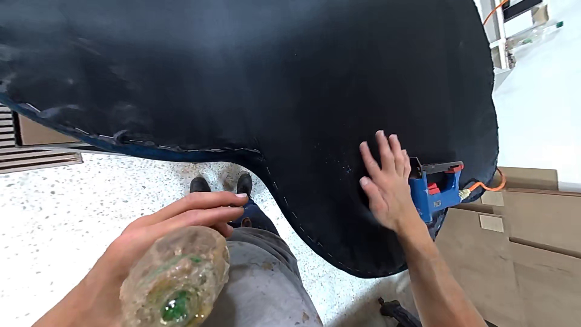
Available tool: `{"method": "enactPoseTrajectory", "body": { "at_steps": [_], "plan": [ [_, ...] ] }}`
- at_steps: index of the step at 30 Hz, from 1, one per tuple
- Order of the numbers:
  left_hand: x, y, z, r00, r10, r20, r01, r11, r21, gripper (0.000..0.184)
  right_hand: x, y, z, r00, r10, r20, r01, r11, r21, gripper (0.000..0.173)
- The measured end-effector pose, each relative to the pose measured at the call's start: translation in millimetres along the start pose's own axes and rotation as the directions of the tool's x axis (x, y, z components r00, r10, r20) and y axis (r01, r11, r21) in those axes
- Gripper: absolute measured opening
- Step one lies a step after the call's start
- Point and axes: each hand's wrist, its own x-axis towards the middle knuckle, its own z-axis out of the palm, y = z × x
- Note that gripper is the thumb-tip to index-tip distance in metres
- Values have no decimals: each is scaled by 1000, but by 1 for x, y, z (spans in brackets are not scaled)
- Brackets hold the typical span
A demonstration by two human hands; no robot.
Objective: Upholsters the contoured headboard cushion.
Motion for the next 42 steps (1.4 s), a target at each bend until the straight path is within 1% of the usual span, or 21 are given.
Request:
{"method": "enactPoseTrajectory", "body": {
  "at_steps": [2,4,5,7,9,10,11,13,14,16,19,21,22,24,26,28,30,32,36,39,42],
  "plan": [
    [-1,2,1,1000,-8,-18,9,1000,10,63,-14,-9,0,997,-72,7,71,993,96,65],
    [-1,0,2,999,-16,-32,16,1000,1,64,-21,-6,-1,998,-58,-8,59,979,193,65],
    [-1,0,3,999,-14,-34,14,1000,-5,65,-21,-3,-2,999,-32,-14,34,981,190,68],
    [-2,1,5,999,-7,-38,6,1000,-17,66,-21,-2,1,1000,24,-13,-23,994,104,71],
    [-3,0,5,1000,-1,-29,1,1000,-20,65,-25,-12,11,999,45,-21,-45,999,21,70],
    [-4,0,5,999,-1,-34,1,1000,-11,64,-27,-20,14,999,38,-24,-38,999,10,69],
    [-5,0,6,999,-9,-46,9,1000,-2,63,-28,-27,15,999,31,-18,-30,999,19,68],
    [-6,0,7,998,-24,-52,25,1000,12,64,-28,-34,9,1000,26,6,-27,995,101,68],
    [-4,-1,7,999,-24,-44,25,1000,14,64,-23,-29,3,1000,26,-2,-26,988,152,71],
    [-2,-1,6,999,-21,-28,21,1000,10,63,-3,-9,-7,999,29,-43,-21,985,172,76],
    [1,0,9,1000,-17,-25,17,1000,5,60,42,24,-7,999,-3,-54,6,999,54,74],
    [6,-1,10,1000,3,-10,-3,1000,18,61,67,36,-3,999,-40,-7,40,999,-10,69],
    [7,-1,10,1000,5,-6,-5,1000,21,61,73,39,-3,996,-82,22,82,997,-8,67],
    [6,-2,10,1000,1,-4,-1,1000,15,63,69,37,-6,973,-230,35,228,973,46,66],
    [2,-4,11,1000,-8,-30,8,1000,-4,64,50,31,-11,932,-358,50,351,929,116,67],
    [-2,-7,13,997,-25,-68,23,999,-32,64,28,31,-13,907,-414,75,397,901,173,66],
    [-5,-8,13,994,-48,-97,45,998,-38,64,18,35,-19,904,-419,83,389,888,247,64],
    [-7,-8,12,992,-73,-105,70,997,-29,66,22,36,-25,915,-400,48,365,874,322,64],
    [-2,-6,8,993,-73,-89,70,997,-35,70,36,26,-17,906,-422,31,392,865,312,65],
    [2,-2,5,994,-56,-91,53,998,-30,67,29,23,-21,894,-447,35,416,855,310,66],
    [1,-2,7,994,-49,-94,47,999,-19,69,19,22,-36,929,-369,-33,352,852,389,66]
  ]
}}
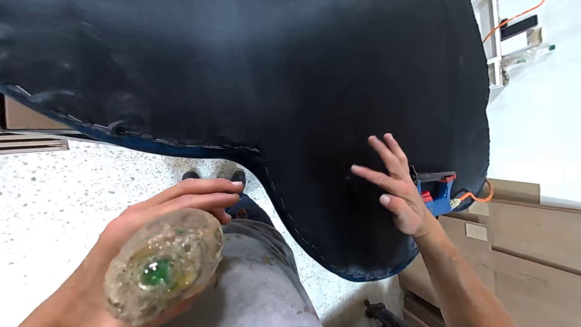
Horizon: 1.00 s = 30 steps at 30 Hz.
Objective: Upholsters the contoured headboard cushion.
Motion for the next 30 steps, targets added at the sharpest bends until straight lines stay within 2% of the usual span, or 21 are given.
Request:
{"method": "enactPoseTrajectory", "body": {
  "at_steps": [3,5,8,13,17,22,24,27,30],
  "plan": [
    [-2,-3,1,1000,27,3,-27,999,-28,68,-19,-4,2,990,95,-108,-96,995,-4,68],
    [-5,-4,-1,999,34,-3,-34,999,-25,63,-37,-6,14,976,135,-172,-140,990,-20,66],
    [-10,-4,-2,1000,6,-13,-6,1000,-14,66,-47,-13,37,959,165,-231,-180,983,-45,65],
    [-9,-4,-8,1000,-12,18,12,1000,-16,66,-36,-26,48,953,171,-251,-191,980,-55,66],
    [-10,-6,-12,999,26,19,-25,999,-46,67,-41,-40,46,915,252,-316,-275,961,-31,64],
    [-12,-2,-15,1000,4,4,-4,999,-51,67,-32,-52,62,911,272,-309,-312,946,-86,63],
    [-15,-2,-19,1000,-18,2,18,998,-59,66,-32,-57,59,875,312,-370,-345,938,-24,54],
    [-21,-6,-25,999,-41,-22,40,998,-51,66,-22,-67,55,747,430,-507,-469,881,56,24],
    [-25,-13,-30,998,-46,-49,41,996,-85,68,-9,-67,60,723,507,-469,-571,821,8,20]
  ]
}}
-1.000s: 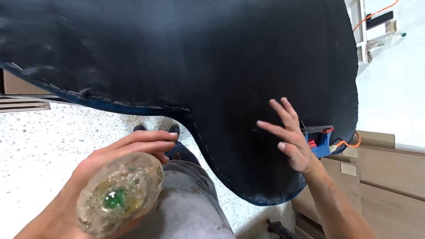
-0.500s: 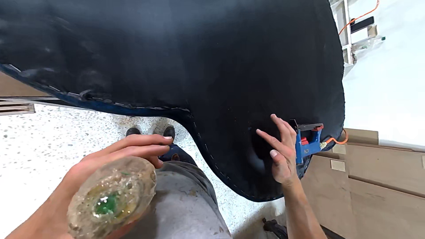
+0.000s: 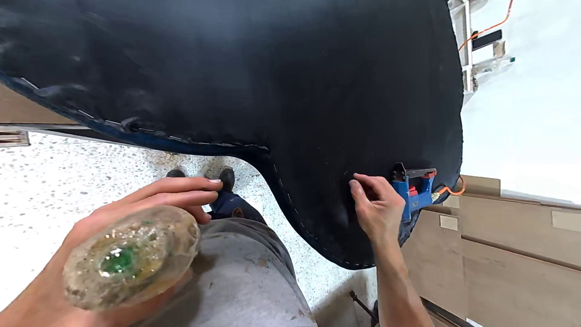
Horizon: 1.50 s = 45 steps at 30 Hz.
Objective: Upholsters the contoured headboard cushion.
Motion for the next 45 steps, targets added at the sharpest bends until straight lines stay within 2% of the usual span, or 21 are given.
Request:
{"method": "enactPoseTrajectory", "body": {
  "at_steps": [6,11,15,17,18,19,20,21,22,23,24,26,28,29,30,31,33,34,36,38,45],
  "plan": [
    [-2,-3,-6,1000,-7,-2,7,1000,-26,70,14,-2,0,990,-108,90,115,990,-82,20],
    [1,-3,-6,999,-40,10,40,999,-4,68,23,-10,-2,981,-123,153,148,975,-164,18],
    [13,2,-3,997,-25,68,26,1000,-10,73,25,-17,1,972,-164,170,203,947,-250,17],
    [21,8,-1,992,-10,124,10,1000,1,74,19,-22,2,986,-60,155,75,993,-94,13],
    [25,11,-1,988,3,155,-6,1000,17,73,14,-28,-1,984,73,164,-97,985,143,11],
    [29,12,-2,984,25,178,-28,999,19,71,8,-35,-3,956,220,193,-287,834,471,11],
    [32,13,-5,978,41,206,-45,999,12,70,3,-43,-4,914,322,248,-392,540,745,13],
    [36,12,-10,966,56,253,-56,998,-7,68,-4,-52,-4,883,354,310,-408,250,878,16],
    [42,12,-16,949,74,307,-69,997,-27,67,-12,-62,-2,877,335,345,-376,31,926,18],
    [50,10,-23,927,88,365,-78,996,-40,66,-20,-73,2,887,300,350,-325,-129,937,19],
    [57,9,-30,903,95,420,-84,995,-46,65,-27,-85,8,901,275,335,-273,-238,932,19],
    [64,5,-45,857,110,504,-101,994,-45,65,-37,-113,19,914,271,304,-210,-327,922,19],
    [64,11,-63,821,98,562,-97,995,-31,67,-41,-142,28,905,325,275,-186,-279,942,19],
    [62,14,-73,805,87,586,-81,996,-37,69,-41,-157,34,894,381,235,-175,-186,967,19],
    [61,14,-84,794,73,603,-58,997,-45,70,-39,-170,41,881,447,153,-162,-20,987,18],
    [60,13,-94,784,52,618,-31,999,-45,70,-36,-181,49,869,494,22,-151,223,963,16],
    [57,7,-110,779,16,627,19,999,-50,71,-32,-191,70,859,419,-295,-126,731,671,12],
    [56,3,-117,779,1,627,40,998,-52,71,-29,-192,80,859,326,-395,-114,873,473,11],
    [54,-3,-128,782,-28,622,70,997,-43,72,-23,-191,97,877,194,-439,-108,971,214,12],
    [52,-8,-135,792,-53,608,88,996,-27,70,-17,-188,111,901,126,-415,-98,991,88,13],
    [45,-19,-136,814,-90,574,109,994,1,69,-9,-179,121,933,71,-353,-96,994,-52,12]
  ]
}}
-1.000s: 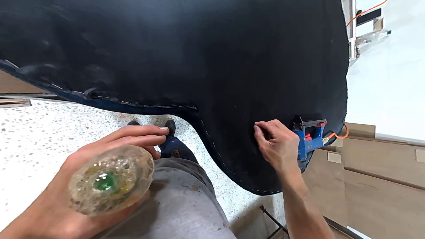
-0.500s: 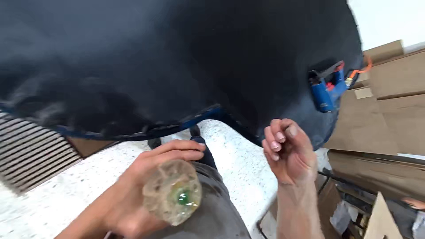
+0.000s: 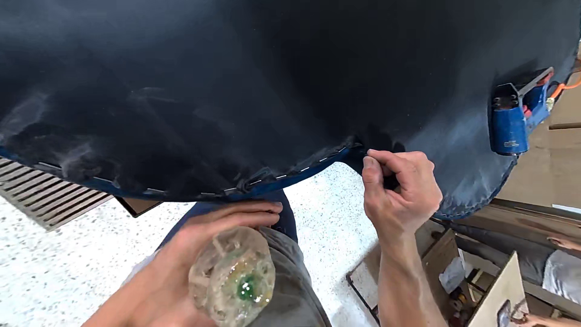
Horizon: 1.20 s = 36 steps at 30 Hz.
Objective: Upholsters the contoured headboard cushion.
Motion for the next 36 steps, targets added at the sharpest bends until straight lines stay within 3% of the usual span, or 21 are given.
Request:
{"method": "enactPoseTrajectory", "body": {
  "at_steps": [6,13,16,19,22,26,31,33,36],
  "plan": [
    [-1,-3,2,1000,-19,4,19,999,-49,70,3,-1,2,999,24,30,-24,1000,-14,12],
    [2,-4,1,1000,-17,-13,16,998,-57,70,17,-11,-10,930,319,182,-335,940,67,17],
    [2,-3,3,1000,-24,-3,24,996,-82,73,18,-11,-22,909,341,239,-398,881,257,20],
    [1,-3,4,1000,-29,-7,28,996,-81,76,5,-8,-25,925,342,166,-380,842,384,21],
    [2,-3,5,1000,-24,-15,23,997,-69,75,-7,-5,-21,958,275,81,-286,891,352,24],
    [4,-4,6,1000,-21,-4,21,997,-79,74,1,-7,-20,949,294,113,-314,909,274,35],
    [7,-2,7,1000,-18,1,18,997,-79,74,1,-5,-15,990,129,61,-137,977,161,24],
    [6,-3,8,1000,-17,-4,17,997,-81,73,0,-5,-17,970,223,99,-234,965,119,35],
    [6,-2,8,1000,-27,-2,27,998,-60,75,17,-6,-27,868,434,240,-468,878,104,49]
  ]
}}
